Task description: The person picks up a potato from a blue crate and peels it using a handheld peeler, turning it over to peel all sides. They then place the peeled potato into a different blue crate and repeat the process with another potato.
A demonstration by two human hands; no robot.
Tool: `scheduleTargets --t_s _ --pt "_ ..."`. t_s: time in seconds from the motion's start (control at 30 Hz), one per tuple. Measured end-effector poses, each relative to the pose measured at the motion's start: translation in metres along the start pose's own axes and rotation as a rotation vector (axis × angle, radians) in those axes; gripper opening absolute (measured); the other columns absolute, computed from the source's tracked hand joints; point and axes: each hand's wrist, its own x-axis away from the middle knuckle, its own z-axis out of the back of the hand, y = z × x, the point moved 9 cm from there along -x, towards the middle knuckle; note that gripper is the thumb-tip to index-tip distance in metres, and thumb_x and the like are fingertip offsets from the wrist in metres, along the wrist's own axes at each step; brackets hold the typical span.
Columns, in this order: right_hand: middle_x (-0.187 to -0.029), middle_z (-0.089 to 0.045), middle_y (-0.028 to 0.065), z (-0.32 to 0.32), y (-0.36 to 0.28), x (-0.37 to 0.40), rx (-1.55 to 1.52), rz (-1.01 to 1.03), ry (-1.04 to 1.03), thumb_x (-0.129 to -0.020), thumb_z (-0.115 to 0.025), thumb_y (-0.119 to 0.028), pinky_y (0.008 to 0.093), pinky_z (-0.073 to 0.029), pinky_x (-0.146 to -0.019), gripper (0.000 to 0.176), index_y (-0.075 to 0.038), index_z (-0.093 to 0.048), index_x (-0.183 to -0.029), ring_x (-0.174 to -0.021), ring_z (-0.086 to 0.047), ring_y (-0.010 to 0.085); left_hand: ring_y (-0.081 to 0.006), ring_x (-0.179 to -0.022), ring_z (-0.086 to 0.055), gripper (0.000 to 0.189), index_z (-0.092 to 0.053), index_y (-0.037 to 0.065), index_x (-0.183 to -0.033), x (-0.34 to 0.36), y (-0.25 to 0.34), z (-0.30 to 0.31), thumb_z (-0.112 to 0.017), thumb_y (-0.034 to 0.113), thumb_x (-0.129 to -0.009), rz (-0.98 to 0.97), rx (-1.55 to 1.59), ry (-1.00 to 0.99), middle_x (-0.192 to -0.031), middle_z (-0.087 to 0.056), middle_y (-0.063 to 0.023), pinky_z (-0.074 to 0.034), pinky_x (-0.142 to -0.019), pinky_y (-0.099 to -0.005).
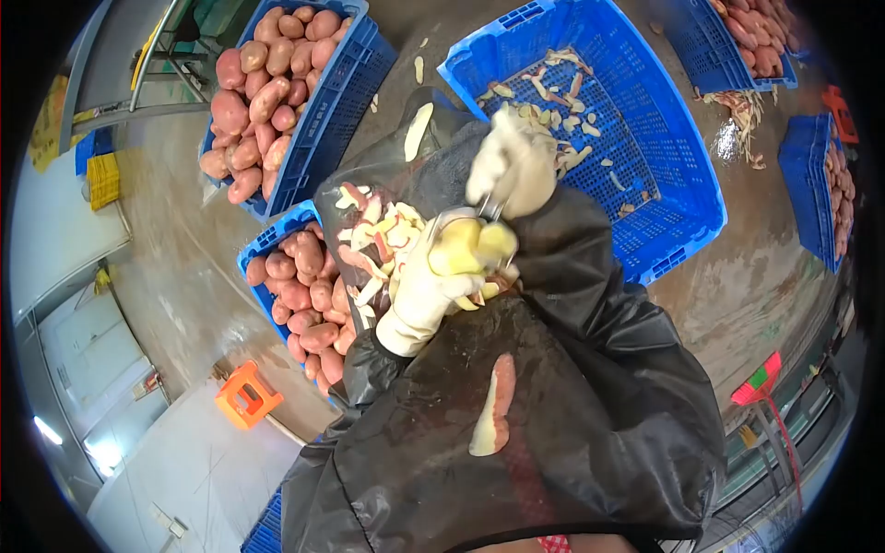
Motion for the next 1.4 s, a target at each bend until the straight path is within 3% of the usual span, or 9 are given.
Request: scheduleTargets --t_s 0.37,0.47,0.6,0.77,0.83,0.97,1.1,1.23,1.4 --pt "-0.051 -0.046 0.0031 0.005 -0.035 -0.01 -0.073 0.097 -0.116 -0.093 -0.044 -0.031 0.035 -0.04 -0.043 0.043 -0.009 -0.042 -0.056 -0.042 -0.046 0.0155 -0.0219 -0.083 -0.06 0.069 -0.038 0.004 -0.126 -0.004 0.007 -0.004 -0.058 -0.005 -0.061 0.016 -0.222 -0.011 -0.099 -0.053 -0.0126 -0.053 -0.07 -0.0317" --pt "-0.051 -0.045 0.0025 0.013 -0.007 -0.003 0.466 0.216 -0.023 -0.094 -0.04 -0.033 0.0359 -0.044 -0.045 0.04 -0.01 -0.042 -0.062 -0.041 -0.045 0.0171 -0.0233 -0.09 -0.059 0.07 -0.038 0.002 -0.126 -0.003 -0.004 -0.004 -0.06 -0.005 -0.06 0.077 -0.052 -0.052 -0.105 -0.054 -0.0144 -0.052 -0.076 -0.033" --pt "-0.051 -0.045 0.002 0.028 -0.022 -0.014 -0.443 0.112 -0.266 -0.095 -0.038 -0.039 0.0358 -0.041 -0.044 0.042 -0.013 -0.048 -0.063 -0.047 -0.048 0.0202 -0.0271 -0.097 -0.056 0.063 -0.039 0.001 -0.124 -0.003 -0.02 0.01 -0.061 0.006 -0.066 -0.011 0.311 -0.065 -0.109 -0.054 -0.0151 -0.048 -0.083 -0.0389" --pt "-0.05 -0.041 0.0021 0.063 -0.016 -0.027 -0.263 0.12 0.223 -0.091 -0.049 -0.036 0.035 -0.041 -0.049 0.04 -0.012 -0.043 -0.06 -0.047 -0.048 0.0203 -0.0291 -0.095 -0.056 0.05 -0.044 0.0 -0.119 0.001 -0.024 0.006 -0.058 0.019 -0.075 0.023 0.521 -0.18 -0.104 -0.054 -0.0152 -0.048 -0.079 -0.0405" --pt "-0.051 -0.039 -0.0005 -0.013 -0.015 0.006 -0.47 0.035 -0.421 -0.094 -0.041 -0.04 0.0349 -0.035 -0.045 0.038 -0.013 -0.044 -0.069 -0.046 -0.043 0.0182 -0.0282 -0.09 -0.056 0.065 -0.033 0.009 -0.134 -0.004 -0.037 0.01 -0.059 0.019 -0.075 0.063 0.682 -0.114 -0.108 -0.054 -0.0158 -0.046 -0.082 -0.0426" --pt "-0.05 -0.04 -0.001 0.067 -0.008 -0.03 -0.072 0.146 0.128 -0.094 -0.04 -0.041 0.0318 -0.036 -0.05 0.043 -0.014 -0.046 -0.061 -0.047 -0.041 0.0155 -0.0293 -0.098 -0.054 0.054 -0.038 0.013 -0.131 -0.004 -0.025 0.003 -0.055 0.033 -0.084 -0.036 0.693 -0.296 -0.114 -0.053 -0.0135 -0.047 -0.082 -0.0448" --pt "-0.05 -0.039 -0.0027 -0.009 -0.016 0.007 -0.432 0.038 -0.299 -0.096 -0.037 -0.039 0.0307 -0.033 -0.049 0.04 -0.013 -0.049 -0.067 -0.046 -0.038 0.0132 -0.03 -0.106 -0.052 0.049 -0.039 0.013 -0.131 -0.001 -0.04 0.014 -0.047 0.04 -0.09 0.049 0.66 0.05 -0.12 -0.051 -0.0138 -0.045 -0.088 -0.0452" --pt "-0.052 -0.038 -0.0014 -0.001 0.012 0.0 -0.397 -0.092 -0.021 -0.096 -0.038 -0.035 0.0321 -0.035 -0.047 0.035 -0.013 -0.05 -0.072 -0.049 -0.04 0.0152 -0.0249 -0.109 -0.05 0.059 -0.028 0.008 -0.137 0.007 -0.024 -0.015 -0.053 0.033 -0.09 -0.067 0.812 0.045 -0.123 -0.047 -0.0113 -0.044 -0.091 -0.0378" --pt "-0.054 -0.045 0.0014 -0.016 0.031 0.006 -0.313 -0.265 -0.1 -0.091 -0.05 -0.036 0.0367 -0.042 -0.053 0.039 -0.011 -0.047 -0.062 -0.052 -0.049 0.0198 -0.0163 -0.097 -0.054 0.076 -0.04 0.001 -0.124 -0.005 0.007 -0.001 -0.079 0.009 -0.06 -0.128 -0.39 -0.085 -0.106 -0.054 -0.0077 -0.045 -0.085 -0.0313"
